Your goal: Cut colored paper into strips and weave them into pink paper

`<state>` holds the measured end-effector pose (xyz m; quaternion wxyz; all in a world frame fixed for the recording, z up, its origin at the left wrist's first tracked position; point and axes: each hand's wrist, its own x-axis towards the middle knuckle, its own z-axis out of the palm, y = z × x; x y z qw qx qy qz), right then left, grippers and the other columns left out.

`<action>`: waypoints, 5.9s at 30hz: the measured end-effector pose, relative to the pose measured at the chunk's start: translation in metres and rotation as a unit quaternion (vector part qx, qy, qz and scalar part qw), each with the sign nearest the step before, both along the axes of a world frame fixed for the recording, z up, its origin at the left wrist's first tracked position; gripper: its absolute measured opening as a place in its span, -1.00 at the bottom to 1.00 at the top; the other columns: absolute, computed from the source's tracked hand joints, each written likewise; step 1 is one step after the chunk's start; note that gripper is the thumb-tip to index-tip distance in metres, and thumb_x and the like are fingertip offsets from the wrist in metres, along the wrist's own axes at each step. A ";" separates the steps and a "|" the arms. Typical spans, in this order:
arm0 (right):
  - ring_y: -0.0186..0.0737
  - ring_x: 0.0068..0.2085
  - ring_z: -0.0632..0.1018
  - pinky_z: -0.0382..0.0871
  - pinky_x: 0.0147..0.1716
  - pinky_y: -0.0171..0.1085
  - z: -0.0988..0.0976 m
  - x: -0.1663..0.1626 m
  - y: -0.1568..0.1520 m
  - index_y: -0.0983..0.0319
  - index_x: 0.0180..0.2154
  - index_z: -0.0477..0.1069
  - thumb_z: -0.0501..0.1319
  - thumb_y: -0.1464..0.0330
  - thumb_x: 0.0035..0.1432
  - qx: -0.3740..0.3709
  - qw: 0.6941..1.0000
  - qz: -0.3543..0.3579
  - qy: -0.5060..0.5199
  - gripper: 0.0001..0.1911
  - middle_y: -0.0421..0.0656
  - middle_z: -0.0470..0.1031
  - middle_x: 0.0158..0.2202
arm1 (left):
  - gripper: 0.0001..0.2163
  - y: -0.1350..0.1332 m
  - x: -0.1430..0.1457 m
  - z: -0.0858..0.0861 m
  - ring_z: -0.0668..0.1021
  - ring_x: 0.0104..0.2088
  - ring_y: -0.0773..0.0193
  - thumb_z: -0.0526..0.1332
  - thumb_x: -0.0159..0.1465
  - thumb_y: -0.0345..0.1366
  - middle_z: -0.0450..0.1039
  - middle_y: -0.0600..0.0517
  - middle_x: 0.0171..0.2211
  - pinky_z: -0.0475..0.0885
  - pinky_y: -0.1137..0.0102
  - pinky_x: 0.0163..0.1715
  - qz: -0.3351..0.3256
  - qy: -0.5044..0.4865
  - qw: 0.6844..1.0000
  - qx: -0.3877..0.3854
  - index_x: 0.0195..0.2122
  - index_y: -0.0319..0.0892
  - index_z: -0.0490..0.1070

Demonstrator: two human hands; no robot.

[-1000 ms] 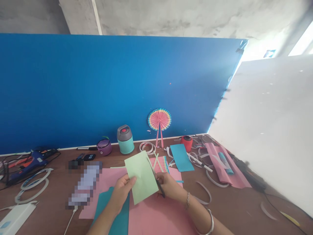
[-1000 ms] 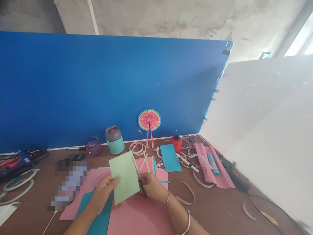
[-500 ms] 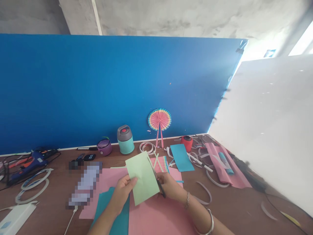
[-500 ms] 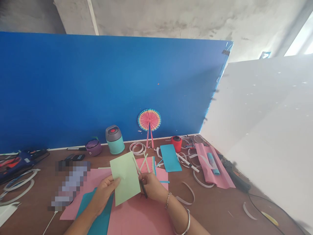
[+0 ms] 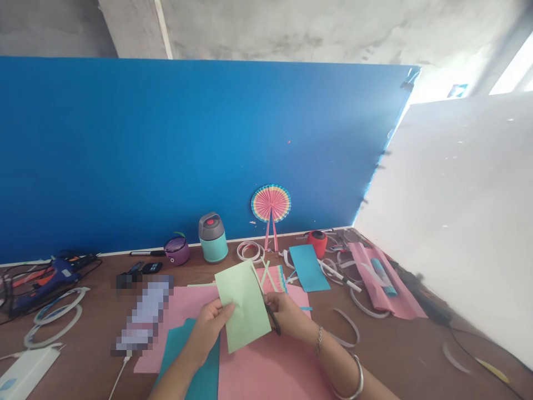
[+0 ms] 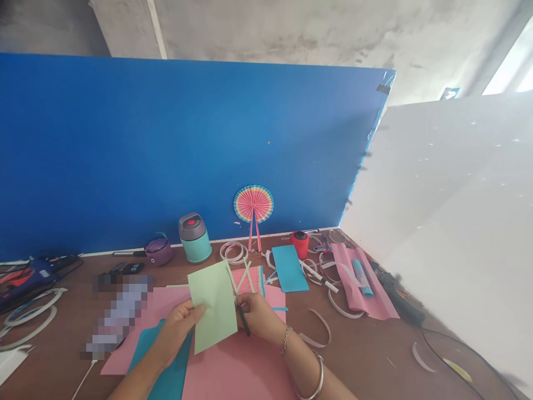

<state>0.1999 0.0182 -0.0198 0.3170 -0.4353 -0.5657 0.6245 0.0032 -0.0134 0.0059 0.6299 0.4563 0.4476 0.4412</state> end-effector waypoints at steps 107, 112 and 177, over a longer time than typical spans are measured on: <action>-0.40 -0.62 0.42 0.22 -0.69 -0.48 0.009 0.006 -0.005 0.32 -0.45 0.40 0.24 0.36 -0.13 -0.023 0.991 0.099 -0.093 -0.85 -0.26 0.40 -0.63 | -0.55 0.011 -0.020 -0.009 0.57 -0.23 0.04 0.28 0.08 -0.12 0.56 -0.12 -0.20 0.41 0.30 -0.31 0.134 0.002 0.991 0.027 -0.04 -0.24 0.42; -0.39 -0.62 0.42 0.22 -0.69 -0.47 0.010 0.006 -0.005 0.32 -0.46 0.39 0.24 0.33 -0.14 -0.021 0.990 0.100 -0.099 -0.82 -0.25 0.40 -0.64 | -0.55 0.011 -0.020 -0.009 0.56 -0.20 0.04 0.28 0.09 -0.11 0.56 -0.12 -0.18 0.41 0.30 -0.28 0.134 0.002 0.991 0.024 -0.04 -0.24 0.41; -0.43 -0.65 0.35 0.17 -0.70 -0.47 0.008 0.008 -0.003 0.30 -0.52 0.36 0.24 0.33 -0.13 -0.005 0.988 0.096 -0.118 -0.85 -0.25 0.40 -0.65 | -0.64 0.011 -0.019 -0.013 0.57 -0.23 0.03 0.28 0.10 -0.14 0.58 -0.11 -0.23 0.42 0.27 -0.27 0.103 0.005 0.994 0.023 -0.13 -0.23 0.48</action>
